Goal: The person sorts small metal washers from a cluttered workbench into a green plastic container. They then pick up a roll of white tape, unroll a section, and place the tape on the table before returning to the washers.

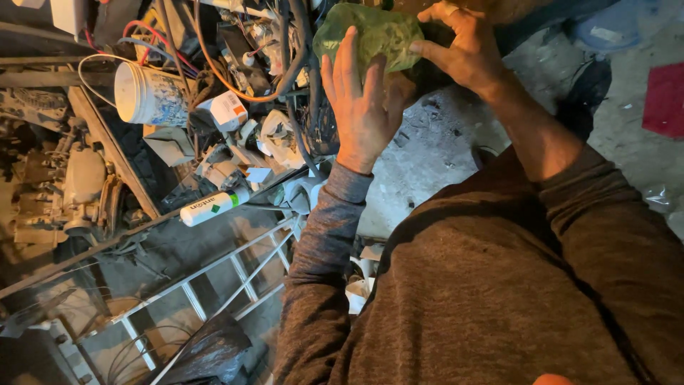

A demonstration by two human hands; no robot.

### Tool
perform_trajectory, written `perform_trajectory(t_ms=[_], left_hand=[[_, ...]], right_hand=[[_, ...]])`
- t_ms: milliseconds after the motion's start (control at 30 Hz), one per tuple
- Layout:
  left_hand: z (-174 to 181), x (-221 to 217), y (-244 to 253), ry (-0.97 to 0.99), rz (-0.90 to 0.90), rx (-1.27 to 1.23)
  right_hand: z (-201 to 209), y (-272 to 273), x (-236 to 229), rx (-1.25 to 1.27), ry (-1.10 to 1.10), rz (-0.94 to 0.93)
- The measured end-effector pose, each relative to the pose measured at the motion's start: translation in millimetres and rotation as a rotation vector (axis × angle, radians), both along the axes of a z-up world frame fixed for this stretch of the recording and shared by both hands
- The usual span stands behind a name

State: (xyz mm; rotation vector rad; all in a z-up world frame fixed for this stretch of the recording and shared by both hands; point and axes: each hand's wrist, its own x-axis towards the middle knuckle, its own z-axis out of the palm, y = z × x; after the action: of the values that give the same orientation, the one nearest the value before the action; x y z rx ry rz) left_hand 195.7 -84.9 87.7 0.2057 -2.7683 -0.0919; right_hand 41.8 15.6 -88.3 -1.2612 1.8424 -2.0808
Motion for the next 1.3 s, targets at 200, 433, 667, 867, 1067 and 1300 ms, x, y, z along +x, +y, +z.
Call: perform_trajectory(t_ms=[200, 433, 667, 867, 1067, 1300], left_hand=[[-9, 1, -9, 0.024, -0.035, 0.031], [-8, -1, -12, 0.021, -0.071, 0.056], [-7, -1, -12, 0.018, -0.075, 0.063], [-8, -2, -13, 0.004, -0.069, 0.066], [-7, -1, -11, 0.01, -0.059, 0.028], [-13, 27, 4, 0.171, -0.093, -0.058]], right_hand=[[-15, -21, 6, 0.089, -0.229, 0.004], [-17, -43, 14, -0.311, -0.543, 0.345], [-26, -38, 10, -0.459, -0.671, 0.515], [-52, -53, 14, -0.421, -0.637, 0.418], [-113, -15, 34, -0.161, -0.708, 0.166], [-85, 185, 118, 0.544, -0.632, -0.186]])
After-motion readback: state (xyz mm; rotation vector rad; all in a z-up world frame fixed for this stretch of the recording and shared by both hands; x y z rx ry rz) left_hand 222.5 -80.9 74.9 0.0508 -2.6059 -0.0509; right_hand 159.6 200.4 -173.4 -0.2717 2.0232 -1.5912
